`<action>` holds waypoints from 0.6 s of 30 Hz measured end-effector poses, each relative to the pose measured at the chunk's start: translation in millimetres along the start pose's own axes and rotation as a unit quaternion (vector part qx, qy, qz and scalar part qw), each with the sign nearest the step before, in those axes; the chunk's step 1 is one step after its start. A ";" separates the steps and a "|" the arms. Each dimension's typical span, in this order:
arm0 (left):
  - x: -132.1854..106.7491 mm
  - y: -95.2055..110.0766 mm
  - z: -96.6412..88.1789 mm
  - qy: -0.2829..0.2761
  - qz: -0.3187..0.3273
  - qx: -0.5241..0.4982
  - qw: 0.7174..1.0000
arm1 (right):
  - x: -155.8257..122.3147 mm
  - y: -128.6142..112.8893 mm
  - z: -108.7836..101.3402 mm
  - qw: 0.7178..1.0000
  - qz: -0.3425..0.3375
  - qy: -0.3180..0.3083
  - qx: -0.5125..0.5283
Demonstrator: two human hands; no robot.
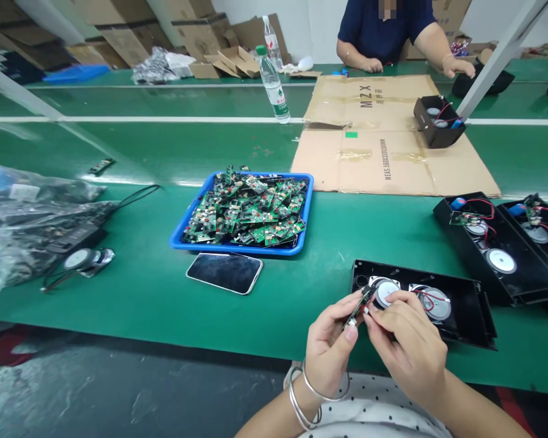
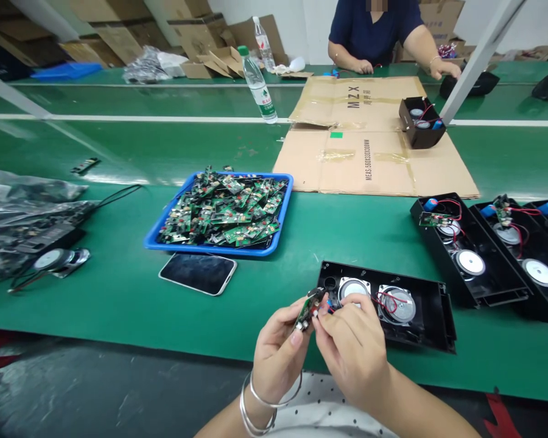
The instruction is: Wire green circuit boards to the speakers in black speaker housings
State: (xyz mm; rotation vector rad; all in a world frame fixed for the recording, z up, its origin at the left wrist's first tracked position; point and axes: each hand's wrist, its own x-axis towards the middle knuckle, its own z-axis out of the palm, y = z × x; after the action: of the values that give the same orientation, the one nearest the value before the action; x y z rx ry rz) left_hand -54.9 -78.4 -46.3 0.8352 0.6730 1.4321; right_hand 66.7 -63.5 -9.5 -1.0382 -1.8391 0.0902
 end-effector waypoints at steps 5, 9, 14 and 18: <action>-1.7 0.9 -2.8 -0.027 -0.005 0.018 0.999 | -0.7 -0.2 -2.6 1.000 0.007 0.003 0.008; -4.2 -2.2 -1.6 0.000 -0.006 0.022 1.000 | -0.1 0.8 -3.4 1.000 0.009 0.011 0.027; 0.0 5.9 -4.2 0.031 -0.025 0.094 0.995 | -4.8 6.9 -2.7 0.999 -0.015 -0.015 0.028; 9.5 27.0 -12.6 -0.002 -0.132 0.180 0.975 | -3.7 10.1 -11.9 0.993 -0.066 -0.085 0.037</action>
State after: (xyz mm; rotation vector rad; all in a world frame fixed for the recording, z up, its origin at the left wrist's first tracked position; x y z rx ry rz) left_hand -80.1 -69.0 -30.3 0.9868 1.0204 1.0832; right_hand 82.7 -64.0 -10.8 -0.8765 -2.0384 0.1712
